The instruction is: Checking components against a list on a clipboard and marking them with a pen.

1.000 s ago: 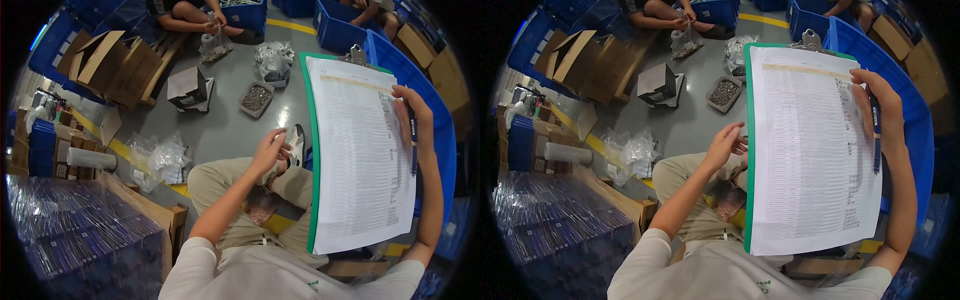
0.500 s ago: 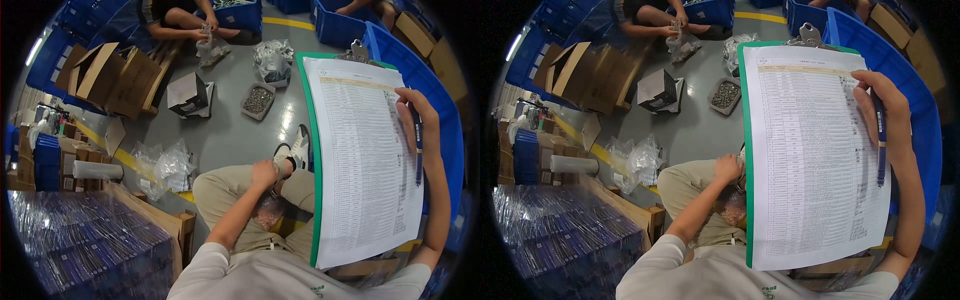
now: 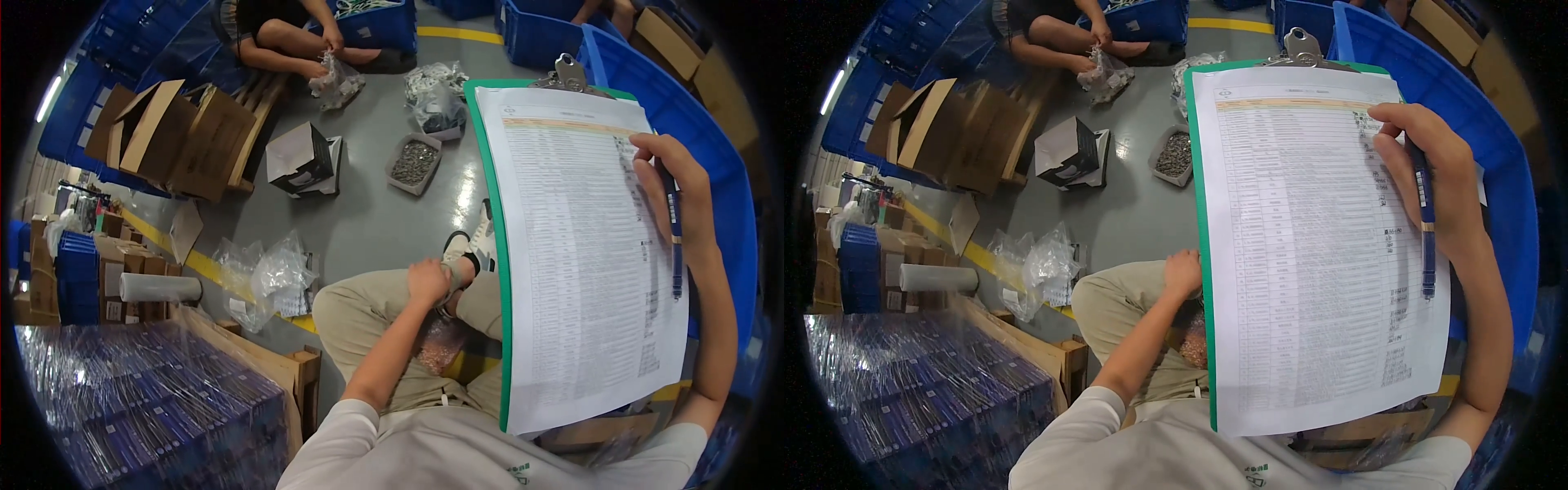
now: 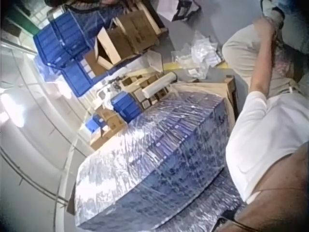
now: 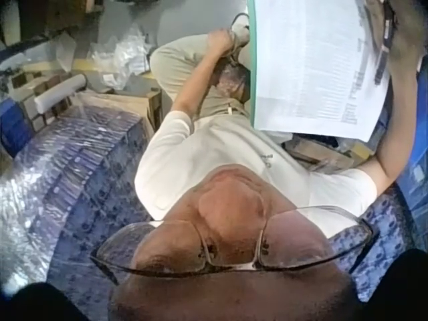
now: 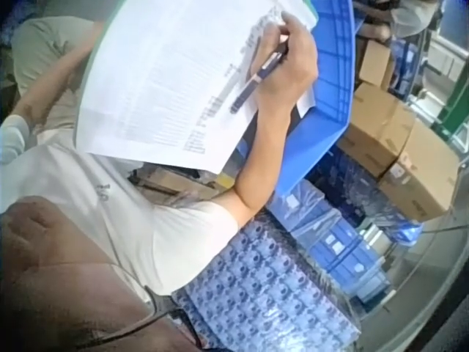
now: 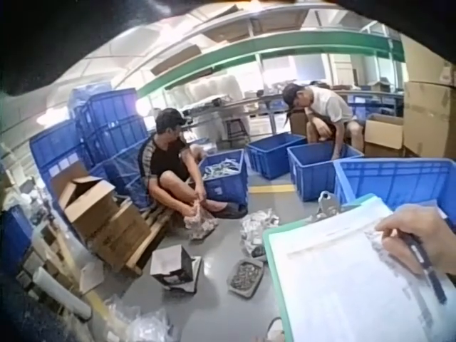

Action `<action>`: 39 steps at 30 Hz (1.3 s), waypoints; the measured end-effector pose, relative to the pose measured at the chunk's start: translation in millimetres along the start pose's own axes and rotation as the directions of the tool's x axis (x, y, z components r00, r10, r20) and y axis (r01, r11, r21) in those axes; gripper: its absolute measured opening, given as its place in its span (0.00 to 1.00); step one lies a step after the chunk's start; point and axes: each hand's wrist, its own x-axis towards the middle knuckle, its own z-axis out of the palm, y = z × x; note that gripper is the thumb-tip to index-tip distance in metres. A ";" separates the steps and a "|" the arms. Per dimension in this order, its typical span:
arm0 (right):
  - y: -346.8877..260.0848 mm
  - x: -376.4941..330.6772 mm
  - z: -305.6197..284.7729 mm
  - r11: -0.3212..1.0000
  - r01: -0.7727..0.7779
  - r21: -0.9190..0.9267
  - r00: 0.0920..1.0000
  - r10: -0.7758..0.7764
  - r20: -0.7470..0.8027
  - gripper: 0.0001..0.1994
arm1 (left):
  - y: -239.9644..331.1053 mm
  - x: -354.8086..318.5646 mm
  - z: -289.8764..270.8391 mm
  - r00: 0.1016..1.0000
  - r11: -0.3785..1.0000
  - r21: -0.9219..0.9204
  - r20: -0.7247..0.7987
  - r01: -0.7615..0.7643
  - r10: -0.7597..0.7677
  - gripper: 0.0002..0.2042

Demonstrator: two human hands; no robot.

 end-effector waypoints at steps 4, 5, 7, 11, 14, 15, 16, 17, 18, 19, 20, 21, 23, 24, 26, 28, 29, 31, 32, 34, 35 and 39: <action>1.3 -1.2 1.4 1.000 0.011 0.008 1.000 -0.011 0.009 0.09 | -1.2 -0.6 0.5 1.000 1.000 0.015 -0.013 -0.009 0.009 0.17; 1.4 -1.8 0.6 1.000 0.006 0.008 1.000 -0.006 0.007 0.09 | 0.4 -0.6 -0.3 1.000 1.000 0.014 -0.011 -0.014 0.015 0.17; 1.5 -2.2 -0.1 1.000 0.000 0.011 1.000 0.000 0.003 0.09 | 1.4 -1.1 -2.1 1.000 1.000 0.000 -0.027 -0.006 0.006 0.17; 0.4 -1.6 0.9 1.000 0.006 0.025 1.000 -0.006 0.010 0.09 | -0.3 -1.7 -0.6 1.000 1.000 0.002 -0.027 -0.009 0.009 0.17; 2.0 -2.0 -1.1 1.000 0.009 0.003 1.000 -0.009 0.024 0.09 | 1.1 -1.2 -1.1 1.000 1.000 0.017 -0.010 -0.020 0.020 0.17; 2.9 -2.2 -2.3 1.000 0.008 -0.019 0.999 -0.008 0.036 0.10 | 1.8 -1.3 -1.5 1.000 1.000 0.019 -0.010 -0.020 0.020 0.17; 3.2 -2.2 -2.4 1.000 0.004 -0.019 0.999 -0.003 0.037 0.10 | 1.6 -1.3 -2.0 1.000 1.000 0.022 -0.010 -0.019 0.020 0.17; 2.7 -1.7 -2.2 1.000 0.017 -0.022 0.999 -0.016 0.033 0.10 | 1.2 -1.3 -2.5 1.000 0.999 0.023 -0.007 -0.022 0.022 0.17; 2.5 -1.4 -1.9 0.999 0.030 -0.025 0.999 -0.030 0.029 0.10 | 0.7 -1.3 -2.9 1.000 0.999 0.022 0.002 -0.024 0.024 0.17; 2.7 -1.1 -1.8 0.999 0.027 -0.026 0.999 -0.026 0.029 0.10 | 0.1 -1.2 -3.6 1.000 0.999 0.021 0.011 -0.026 0.025 0.17; 3.0 -0.9 -1.8 0.999 0.035 -0.030 0.999 -0.035 0.031 0.10 | -0.1 -1.2 -4.1 1.000 0.999 0.022 0.014 -0.028 0.027 0.17; 3.1 -1.0 -1.5 0.998 0.044 -0.035 0.999 -0.043 0.032 0.10 | -0.2 -1.2 -4.5 1.000 1.000 0.010 0.009 -0.018 0.018 0.17; 2.0 -0.4 -2.6 0.998 0.047 -0.042 0.999 -0.045 0.027 0.10 | 1.3 0.2 -4.7 1.000 1.000 -0.006 0.002 -0.014 0.014 0.17; 1.6 -0.4 -3.5 0.998 0.051 -0.047 0.998 -0.050 0.022 0.10 | 2.2 0.7 -4.7 1.000 1.000 -0.012 -0.003 -0.018 0.018 0.17; 2.2 -0.6 -2.6 0.999 0.035 -0.037 0.999 -0.034 0.028 0.10 | 0.9 0.1 -5.2 1.000 1.000 -0.012 -0.007 -0.016 0.016 0.17; 2.3 -0.8 -1.8 0.999 0.017 -0.028 0.999 -0.016 0.035 0.10 | 0.5 -0.2 -5.4 1.000 1.000 0.012 -0.011 -0.007 0.007 0.17; 2.1 -0.6 -1.3 0.999 0.021 -0.027 0.999 -0.020 0.034 0.11 | 0.3 -0.6 -5.3 1.000 1.000 0.012 -0.010 -0.007 0.007 0.17; 2.6 -0.5 -1.1 0.999 0.022 -0.027 0.999 -0.021 0.033 0.11 | 0.6 -1.0 -5.5 1.000 1.000 0.009 -0.025 -0.015 0.015 0.17; 3.3 -0.7 -1.4 0.999 0.025 -0.027 0.999 -0.024 0.033 0.11 | 1.1 -0.9 -5.8 1.000 1.000 0.008 -0.024 -0.017 0.017 0.17; 4.5 -0.9 -1.3 0.999 0.028 -0.028 0.999 -0.027 0.032 0.11 | 1.2 -0.9 -5.9 1.000 1.000 0.011 -0.017 -0.019 0.020 0.17; 5.1 -0.9 -1.0 0.999 0.036 -0.030 0.999 -0.036 0.028 0.11 | 0.8 -1.2 -5.7 1.000 1.000 0.012 -0.017 -0.019 0.020 0.17; 6.6 -2.7 0.3 0.999 0.035 -0.035 0.999 -0.035 0.016 0.10 | 0.7 -1.1 -6.2 0.999 1.000 0.006 -0.027 -0.020 0.020 0.17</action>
